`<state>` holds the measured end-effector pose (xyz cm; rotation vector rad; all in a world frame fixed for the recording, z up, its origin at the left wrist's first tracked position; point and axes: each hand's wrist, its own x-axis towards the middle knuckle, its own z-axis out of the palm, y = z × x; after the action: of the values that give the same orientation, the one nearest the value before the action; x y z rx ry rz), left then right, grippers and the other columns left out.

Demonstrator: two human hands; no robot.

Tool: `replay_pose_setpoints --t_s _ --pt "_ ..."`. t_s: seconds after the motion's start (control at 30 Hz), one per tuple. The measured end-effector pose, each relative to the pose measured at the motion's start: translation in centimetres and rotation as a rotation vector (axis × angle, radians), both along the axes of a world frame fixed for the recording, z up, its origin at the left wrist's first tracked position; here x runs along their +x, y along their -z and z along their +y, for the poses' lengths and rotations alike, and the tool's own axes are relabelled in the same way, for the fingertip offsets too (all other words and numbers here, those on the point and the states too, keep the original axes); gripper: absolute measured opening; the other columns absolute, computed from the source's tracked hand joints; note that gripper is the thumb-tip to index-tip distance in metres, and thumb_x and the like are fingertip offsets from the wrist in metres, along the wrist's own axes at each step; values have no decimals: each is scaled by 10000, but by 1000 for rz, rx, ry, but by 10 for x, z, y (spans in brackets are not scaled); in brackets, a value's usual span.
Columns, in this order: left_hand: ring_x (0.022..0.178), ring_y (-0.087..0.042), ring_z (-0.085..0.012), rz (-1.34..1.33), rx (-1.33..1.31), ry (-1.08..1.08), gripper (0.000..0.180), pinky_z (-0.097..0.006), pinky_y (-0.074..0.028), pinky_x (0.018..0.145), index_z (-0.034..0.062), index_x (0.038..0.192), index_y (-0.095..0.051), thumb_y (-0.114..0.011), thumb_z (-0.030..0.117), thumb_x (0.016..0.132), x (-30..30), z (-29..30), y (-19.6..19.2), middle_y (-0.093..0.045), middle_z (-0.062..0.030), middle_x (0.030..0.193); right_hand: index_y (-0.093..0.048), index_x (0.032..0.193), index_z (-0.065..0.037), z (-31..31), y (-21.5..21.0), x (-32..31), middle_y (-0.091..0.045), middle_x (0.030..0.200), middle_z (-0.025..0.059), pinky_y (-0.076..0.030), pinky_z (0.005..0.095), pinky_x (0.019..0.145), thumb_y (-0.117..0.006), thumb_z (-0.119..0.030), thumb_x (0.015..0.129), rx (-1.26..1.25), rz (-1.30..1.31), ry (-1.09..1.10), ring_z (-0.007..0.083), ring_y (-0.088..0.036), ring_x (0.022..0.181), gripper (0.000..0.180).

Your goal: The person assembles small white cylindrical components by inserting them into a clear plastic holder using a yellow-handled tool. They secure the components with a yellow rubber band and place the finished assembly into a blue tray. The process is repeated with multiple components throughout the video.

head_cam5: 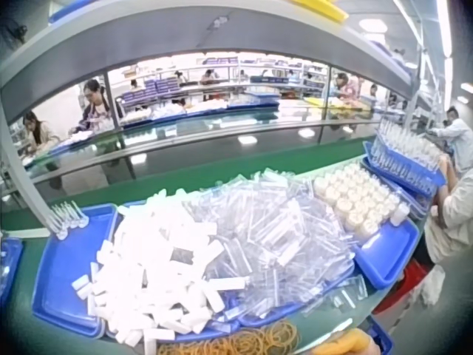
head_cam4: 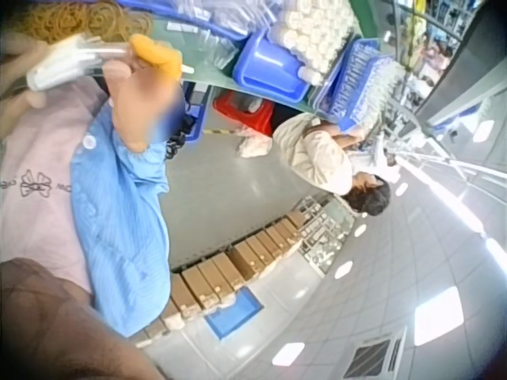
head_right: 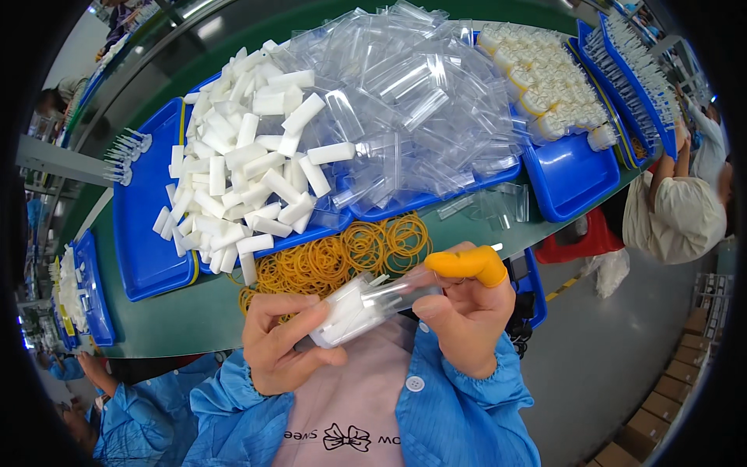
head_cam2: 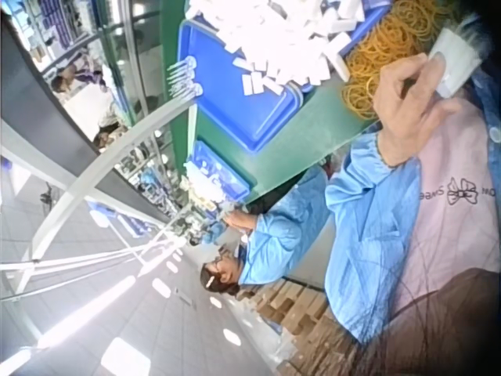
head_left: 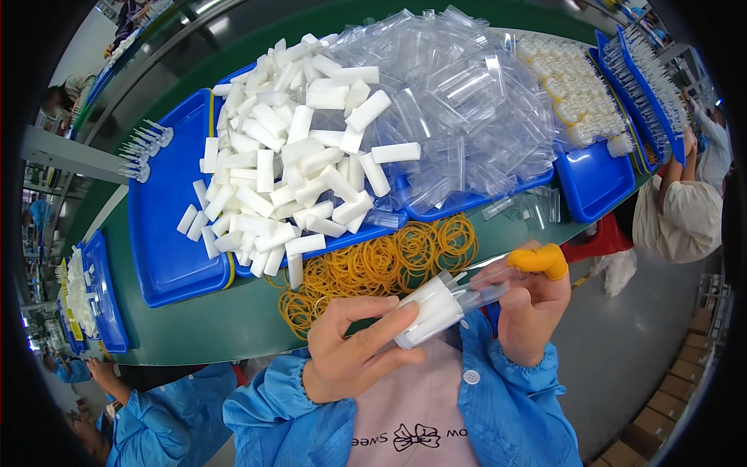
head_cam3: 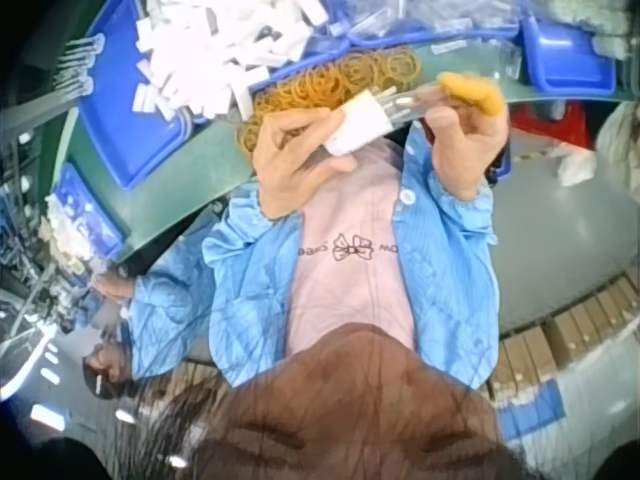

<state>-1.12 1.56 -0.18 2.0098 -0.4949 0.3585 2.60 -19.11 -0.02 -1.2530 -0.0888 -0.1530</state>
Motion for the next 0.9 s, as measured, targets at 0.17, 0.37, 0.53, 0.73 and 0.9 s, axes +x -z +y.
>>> replay_pose_setpoints --t_s 0.17,0.37,0.53,0.73,0.9 --pt "795 -605 -230 16 -78 -40 512 -287 -504 651 61 1039 -684 -805 272 588 0 -5 0 -587 -123 943 -504 1006 1 8 1 -3 -562 840 111 -525 290 623 -751 -246 751 -86 -82 136 215 -614 697 433" --pt "805 -604 -239 -78 -73 18 467 -292 -509 658 76 1024 -692 -812 217 595 3 -5 1 -581 -129 962 -569 1001 12 3 -5 -1 -595 910 129 -479 332 782 -751 -54 719 22 -57 -95 215 -598 841 342" --pt "872 -592 -241 55 -56 43 552 -313 -498 748 75 1133 -627 -808 202 628 3 -3 0 -575 -116 1005 -588 972 2 -1 -6 6 -623 861 106 -432 325 788 -773 -110 696 -148 -167 -89 217 -556 876 351" --pt "990 -536 -169 870 -776 503 805 -292 -438 859 25 1441 -139 -641 266 860 13 -6 -1 -535 -93 1137 -595 1018 -4 -15 -10 12 -617 927 107 -427 335 813 -752 -96 682 -396 -235 -304 242 -527 954 382" --pt "1010 -541 -136 1316 -1085 642 612 -287 -441 880 24 1410 -235 -514 296 938 14 -8 10 -527 -76 1152 -529 1175 4 -5 -16 4 -479 1234 188 -403 391 916 -763 -140 678 -584 -241 -392 306 -501 1083 567"
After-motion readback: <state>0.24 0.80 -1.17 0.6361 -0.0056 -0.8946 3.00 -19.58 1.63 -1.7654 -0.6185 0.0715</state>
